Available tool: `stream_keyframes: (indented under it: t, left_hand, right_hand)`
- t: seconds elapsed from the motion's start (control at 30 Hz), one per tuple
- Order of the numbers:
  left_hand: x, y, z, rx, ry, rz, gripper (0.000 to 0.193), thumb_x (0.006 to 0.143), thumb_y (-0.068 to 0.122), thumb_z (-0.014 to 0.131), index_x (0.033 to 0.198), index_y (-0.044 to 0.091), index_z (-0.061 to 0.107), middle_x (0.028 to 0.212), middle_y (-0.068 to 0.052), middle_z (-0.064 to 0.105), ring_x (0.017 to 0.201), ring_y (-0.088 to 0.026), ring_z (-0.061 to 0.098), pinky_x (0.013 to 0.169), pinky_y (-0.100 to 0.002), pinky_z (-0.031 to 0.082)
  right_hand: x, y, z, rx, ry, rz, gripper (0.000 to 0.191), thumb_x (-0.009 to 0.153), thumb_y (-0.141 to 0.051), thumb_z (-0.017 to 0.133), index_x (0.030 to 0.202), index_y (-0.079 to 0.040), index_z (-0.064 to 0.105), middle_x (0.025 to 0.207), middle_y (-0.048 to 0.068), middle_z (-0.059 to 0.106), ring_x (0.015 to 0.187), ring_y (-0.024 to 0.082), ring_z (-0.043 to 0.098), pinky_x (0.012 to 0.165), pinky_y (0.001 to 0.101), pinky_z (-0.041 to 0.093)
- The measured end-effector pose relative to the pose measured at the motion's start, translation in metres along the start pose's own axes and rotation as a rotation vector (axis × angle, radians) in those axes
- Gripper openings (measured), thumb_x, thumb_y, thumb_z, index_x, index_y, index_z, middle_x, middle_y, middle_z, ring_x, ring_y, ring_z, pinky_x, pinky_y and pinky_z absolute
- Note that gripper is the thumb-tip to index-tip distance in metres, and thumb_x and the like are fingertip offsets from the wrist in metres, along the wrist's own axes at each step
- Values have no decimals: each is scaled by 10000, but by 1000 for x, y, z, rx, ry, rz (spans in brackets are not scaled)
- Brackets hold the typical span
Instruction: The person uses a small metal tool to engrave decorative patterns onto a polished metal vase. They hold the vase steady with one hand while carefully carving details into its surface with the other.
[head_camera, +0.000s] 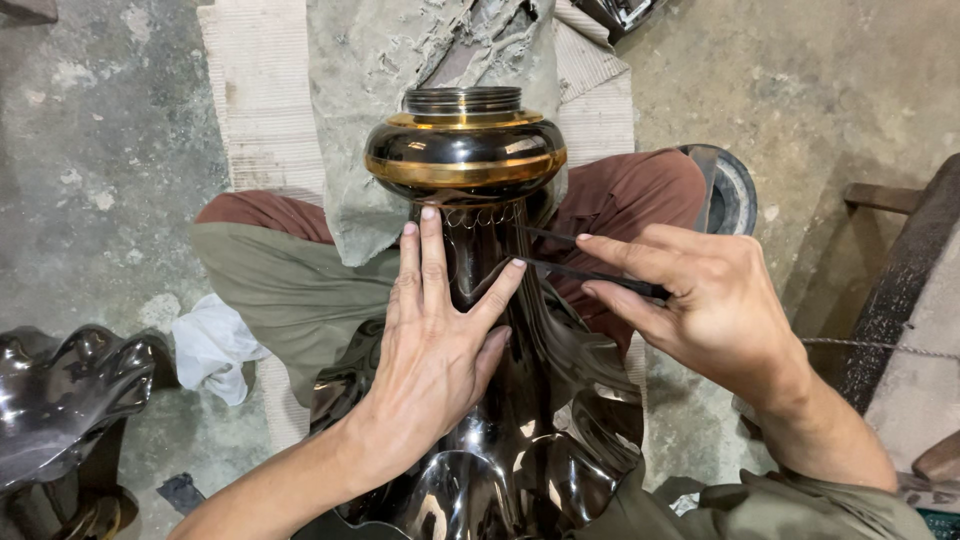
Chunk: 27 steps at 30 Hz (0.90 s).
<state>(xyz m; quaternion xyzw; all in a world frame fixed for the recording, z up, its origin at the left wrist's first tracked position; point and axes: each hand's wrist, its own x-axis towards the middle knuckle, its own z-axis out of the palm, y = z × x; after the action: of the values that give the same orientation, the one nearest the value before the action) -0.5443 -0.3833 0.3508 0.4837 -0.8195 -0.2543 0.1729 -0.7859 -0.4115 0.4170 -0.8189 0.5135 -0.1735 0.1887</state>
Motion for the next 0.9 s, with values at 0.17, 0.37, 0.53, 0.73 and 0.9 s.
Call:
stream_keyframes:
  t: [0.17, 0.37, 0.53, 0.73, 0.9]
  left_hand:
    - [0, 0, 0, -2, 5, 8, 692, 838, 218, 769, 1480, 208, 510, 1551, -457, 35, 1419, -681, 171, 1021, -696, 387]
    - [0, -1, 0, -5, 2, 13, 708, 828, 213, 768, 1484, 203, 502, 1548, -463, 30, 1415, -690, 160, 1035, -698, 374]
    - [-5, -9, -8, -80, -1, 68, 615, 815, 201, 799, 1382, 159, 565, 1556, -465, 34, 1438, -684, 152, 1104, -649, 364]
    - [-11, -23, -19, -159, 1, 128, 599, 781, 216, 838, 1327, 146, 602, 1572, -435, 70, 1456, -642, 171, 1118, -597, 387]
    - [-13, -25, -21, -190, -1, 114, 543, 785, 235, 844, 1264, 140, 606, 1581, -422, 86, 1463, -633, 181, 1080, -565, 415]
  right_hand:
    - [8, 6, -2, -55, -64, -17, 372, 802, -202, 845, 1152, -97, 775, 676, 26, 652, 476, 140, 570, 454, 295, 502]
    - [9, 13, -4, -71, -71, -120, 345, 825, -231, 809, 1147, -117, 757, 800, 13, 695, 582, 101, 612, 501, 272, 526]
    - [27, 10, -11, -521, -306, -458, 428, 935, -37, 696, 1323, -195, 782, 733, -32, 645, 455, 62, 540, 372, 221, 447]
    - [55, -22, -14, -698, -363, -782, 265, 840, -39, 674, 1080, -103, 766, 745, 26, 660, 402, 75, 580, 276, 217, 427]
    - [68, -45, -16, -775, -414, -834, 210, 845, -11, 681, 1027, -81, 758, 684, 19, 638, 424, 88, 549, 283, 228, 389]
